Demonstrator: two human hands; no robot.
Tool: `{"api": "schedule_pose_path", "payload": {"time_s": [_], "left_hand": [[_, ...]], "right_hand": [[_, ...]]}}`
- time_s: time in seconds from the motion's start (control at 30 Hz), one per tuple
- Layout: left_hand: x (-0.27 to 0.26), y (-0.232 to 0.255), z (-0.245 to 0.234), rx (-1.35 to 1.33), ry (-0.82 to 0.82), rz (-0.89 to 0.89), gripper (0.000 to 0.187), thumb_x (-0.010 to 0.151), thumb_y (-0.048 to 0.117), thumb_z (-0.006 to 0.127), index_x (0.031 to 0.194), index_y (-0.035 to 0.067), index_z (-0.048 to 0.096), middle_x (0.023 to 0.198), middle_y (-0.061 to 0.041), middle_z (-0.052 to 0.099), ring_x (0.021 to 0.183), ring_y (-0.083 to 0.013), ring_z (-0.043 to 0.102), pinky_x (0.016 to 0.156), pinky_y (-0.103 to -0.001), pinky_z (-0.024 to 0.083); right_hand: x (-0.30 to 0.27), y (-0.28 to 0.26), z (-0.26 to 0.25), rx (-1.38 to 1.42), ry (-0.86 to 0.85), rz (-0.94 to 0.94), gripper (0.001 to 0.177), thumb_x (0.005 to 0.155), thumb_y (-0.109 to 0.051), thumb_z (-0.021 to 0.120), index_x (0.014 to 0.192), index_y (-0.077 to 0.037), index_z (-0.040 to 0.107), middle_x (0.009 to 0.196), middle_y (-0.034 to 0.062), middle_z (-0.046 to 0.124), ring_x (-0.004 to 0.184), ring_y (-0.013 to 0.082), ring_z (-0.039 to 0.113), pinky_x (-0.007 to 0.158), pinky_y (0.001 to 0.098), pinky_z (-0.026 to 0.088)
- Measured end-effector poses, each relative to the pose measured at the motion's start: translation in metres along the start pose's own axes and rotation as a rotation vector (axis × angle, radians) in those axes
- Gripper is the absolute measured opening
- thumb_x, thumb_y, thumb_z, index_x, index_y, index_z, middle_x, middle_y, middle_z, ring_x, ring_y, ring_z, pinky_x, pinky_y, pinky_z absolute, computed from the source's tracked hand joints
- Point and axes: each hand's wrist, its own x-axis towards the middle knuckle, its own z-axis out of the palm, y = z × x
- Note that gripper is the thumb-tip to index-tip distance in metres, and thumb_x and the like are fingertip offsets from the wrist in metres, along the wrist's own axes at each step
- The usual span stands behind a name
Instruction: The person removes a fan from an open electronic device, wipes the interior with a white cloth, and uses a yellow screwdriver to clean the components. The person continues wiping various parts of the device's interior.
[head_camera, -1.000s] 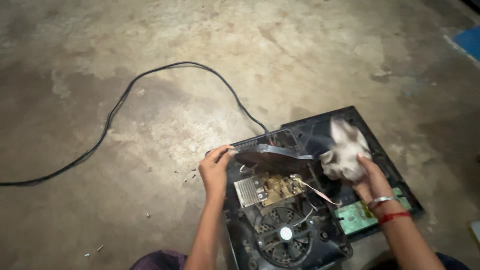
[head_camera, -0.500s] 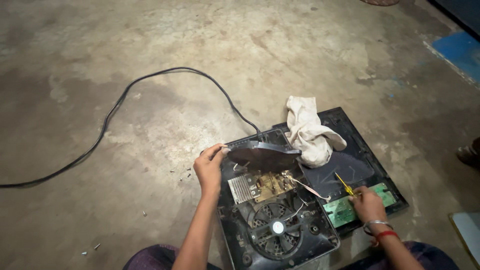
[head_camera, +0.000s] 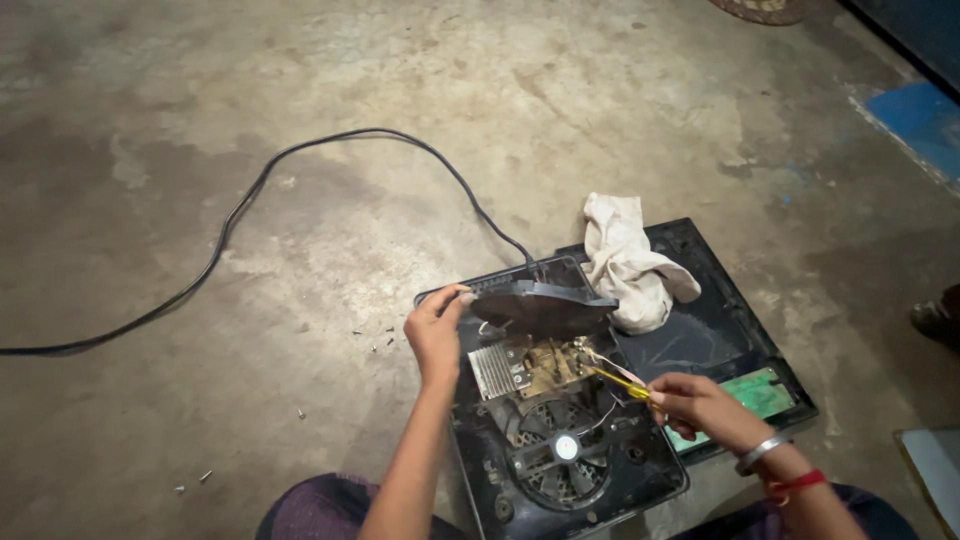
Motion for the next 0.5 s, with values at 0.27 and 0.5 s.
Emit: {"api": "schedule_pose_path", "payload": {"time_s": [0.27,0.5], "left_hand": [[0.0,0.002,0.0,-0.031,0.003,0.03,0.017,0.079,0.005,0.078,0.095,0.001,0.079,0.09,-0.006,0.079,0.082,-0.0121,0.071,0.077,-0.026,0.055],[0.0,0.009,-0.001,-0.029,0.008,-0.002,0.017,0.079,0.006,0.08,0.095,0.001,0.078,0.089,-0.007,0.078,0.079,-0.0135,0.07,0.074,-0.027,0.054]], "right_hand": [[-0.006,-0.028,0.096,-0.346,0.25,-0.34,0.028,0.09,-0.023,0.065,0.114,-0.011,0.073,0.076,0.0071,0.074,0.066,0.0159,0.066,0.062,0.0324,0.054],[-0.033,-0.078,0.167,-0.654,0.475,-0.217,0.031,0.09,-0.034,0.07,0.119,-0.022,0.071,0.085,0.0197,0.075,0.079,0.0369,0.072,0.069,0.0445,0.055]]}}
